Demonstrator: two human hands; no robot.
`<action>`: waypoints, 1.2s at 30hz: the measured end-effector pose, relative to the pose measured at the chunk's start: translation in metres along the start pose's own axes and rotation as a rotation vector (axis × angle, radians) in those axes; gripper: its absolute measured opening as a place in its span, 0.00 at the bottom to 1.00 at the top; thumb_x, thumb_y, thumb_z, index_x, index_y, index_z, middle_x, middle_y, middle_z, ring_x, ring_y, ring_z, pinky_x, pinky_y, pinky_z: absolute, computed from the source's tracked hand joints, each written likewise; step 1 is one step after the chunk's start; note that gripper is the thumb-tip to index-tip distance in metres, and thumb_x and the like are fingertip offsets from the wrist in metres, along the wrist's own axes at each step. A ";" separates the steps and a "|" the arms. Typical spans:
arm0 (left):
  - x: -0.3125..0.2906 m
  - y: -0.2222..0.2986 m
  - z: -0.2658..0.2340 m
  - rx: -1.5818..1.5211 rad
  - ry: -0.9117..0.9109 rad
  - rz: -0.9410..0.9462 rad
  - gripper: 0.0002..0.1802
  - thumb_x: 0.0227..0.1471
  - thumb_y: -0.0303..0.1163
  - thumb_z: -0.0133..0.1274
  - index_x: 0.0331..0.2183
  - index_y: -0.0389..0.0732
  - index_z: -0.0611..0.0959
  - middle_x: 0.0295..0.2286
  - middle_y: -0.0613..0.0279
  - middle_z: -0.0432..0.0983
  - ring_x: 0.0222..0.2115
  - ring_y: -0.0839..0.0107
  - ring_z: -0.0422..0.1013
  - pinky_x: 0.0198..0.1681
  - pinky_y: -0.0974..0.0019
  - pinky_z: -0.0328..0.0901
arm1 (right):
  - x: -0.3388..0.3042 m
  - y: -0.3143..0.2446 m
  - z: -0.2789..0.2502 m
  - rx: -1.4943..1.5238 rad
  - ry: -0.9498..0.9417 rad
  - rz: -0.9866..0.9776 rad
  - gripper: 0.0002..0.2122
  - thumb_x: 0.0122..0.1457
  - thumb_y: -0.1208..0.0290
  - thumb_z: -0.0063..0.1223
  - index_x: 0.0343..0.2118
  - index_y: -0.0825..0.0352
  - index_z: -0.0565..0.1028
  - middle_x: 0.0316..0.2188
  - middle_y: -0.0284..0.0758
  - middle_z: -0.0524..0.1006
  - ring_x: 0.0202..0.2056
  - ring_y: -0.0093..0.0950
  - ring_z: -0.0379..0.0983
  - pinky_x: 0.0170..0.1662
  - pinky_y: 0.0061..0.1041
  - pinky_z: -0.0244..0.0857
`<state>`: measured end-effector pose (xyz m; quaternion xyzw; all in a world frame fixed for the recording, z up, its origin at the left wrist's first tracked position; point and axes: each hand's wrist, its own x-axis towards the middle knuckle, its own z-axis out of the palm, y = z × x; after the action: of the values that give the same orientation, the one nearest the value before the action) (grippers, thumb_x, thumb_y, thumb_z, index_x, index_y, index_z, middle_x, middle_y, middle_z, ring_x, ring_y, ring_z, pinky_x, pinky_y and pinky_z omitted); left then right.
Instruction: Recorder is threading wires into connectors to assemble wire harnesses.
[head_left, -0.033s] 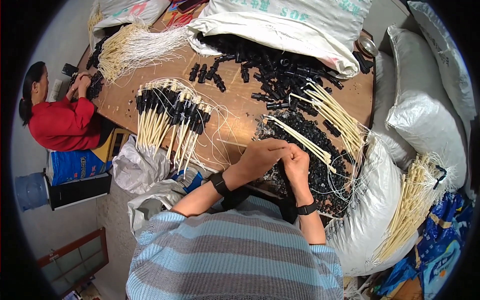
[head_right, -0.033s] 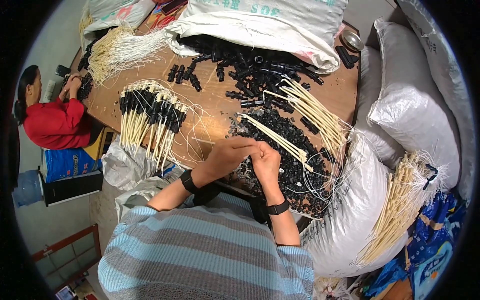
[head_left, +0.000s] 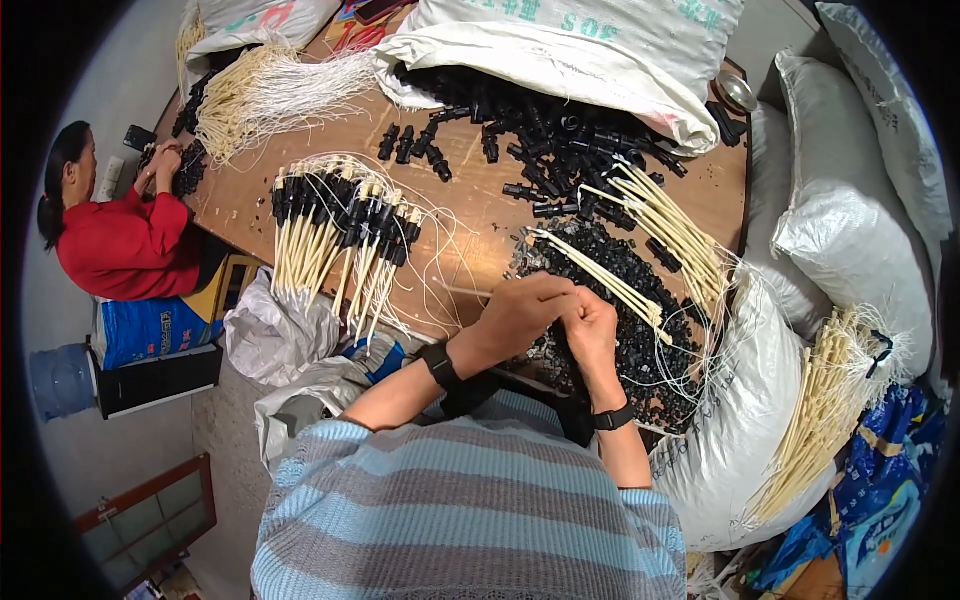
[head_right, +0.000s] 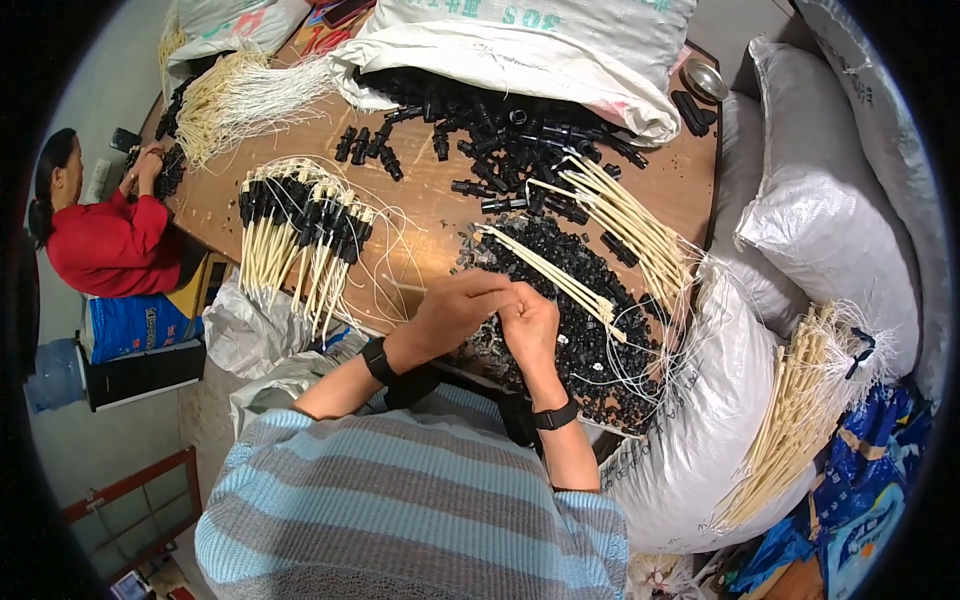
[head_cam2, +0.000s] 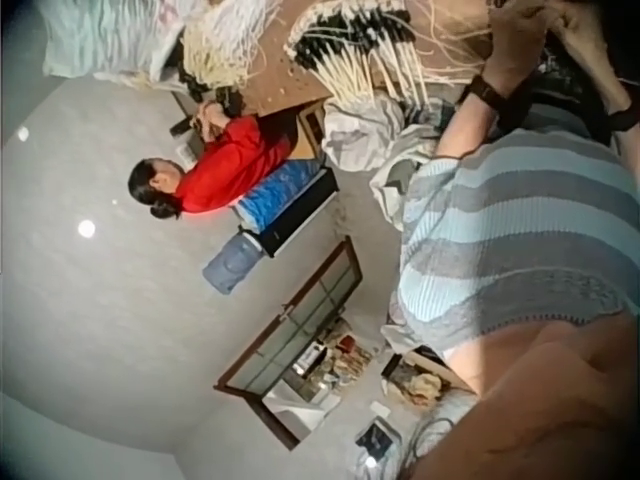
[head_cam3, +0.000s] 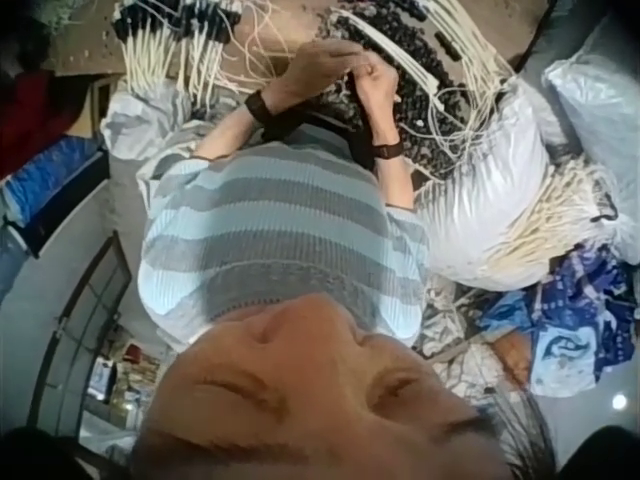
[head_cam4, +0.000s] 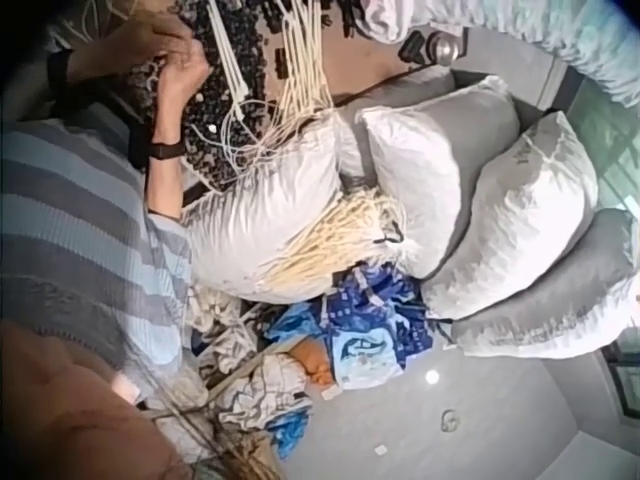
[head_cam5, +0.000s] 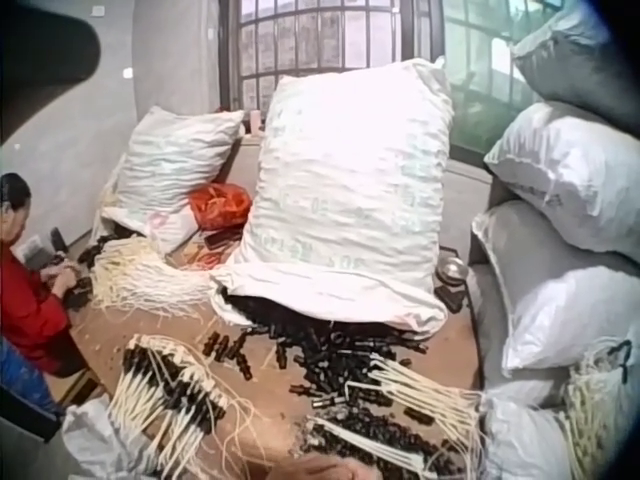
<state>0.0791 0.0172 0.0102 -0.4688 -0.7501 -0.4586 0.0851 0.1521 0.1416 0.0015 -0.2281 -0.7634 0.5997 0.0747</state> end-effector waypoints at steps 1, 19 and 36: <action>0.000 -0.001 0.000 -0.001 0.001 -0.002 0.10 0.41 0.21 0.57 0.31 0.40 0.84 0.28 0.59 0.77 0.30 0.63 0.73 0.32 0.68 0.67 | -0.002 -0.001 0.000 0.002 -0.008 -0.010 0.05 0.55 0.76 0.50 0.29 0.69 0.79 0.12 0.23 0.64 0.18 0.11 0.56 0.21 0.17 0.52; 0.001 -0.005 -0.011 -0.407 -0.010 -0.758 0.11 0.38 0.15 0.55 0.29 0.36 0.84 0.27 0.67 0.77 0.28 0.83 0.70 0.31 0.78 0.65 | -0.013 -0.012 -0.001 -0.425 0.141 -0.558 0.06 0.54 0.76 0.56 0.36 0.66 0.77 0.20 0.34 0.76 0.15 0.27 0.69 0.19 0.23 0.61; -0.001 -0.014 -0.030 -0.003 -0.217 -0.278 0.20 0.33 0.22 0.59 0.35 0.44 0.82 0.25 0.58 0.78 0.27 0.58 0.75 0.30 0.62 0.69 | -0.009 -0.027 -0.022 -0.481 -0.084 -0.650 0.08 0.54 0.76 0.55 0.37 0.63 0.80 0.14 0.31 0.71 0.16 0.17 0.65 0.21 0.19 0.58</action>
<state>0.0597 -0.0086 0.0188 -0.4074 -0.8119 -0.4136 -0.0613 0.1615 0.1523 0.0346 0.0386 -0.9166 0.3580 0.1737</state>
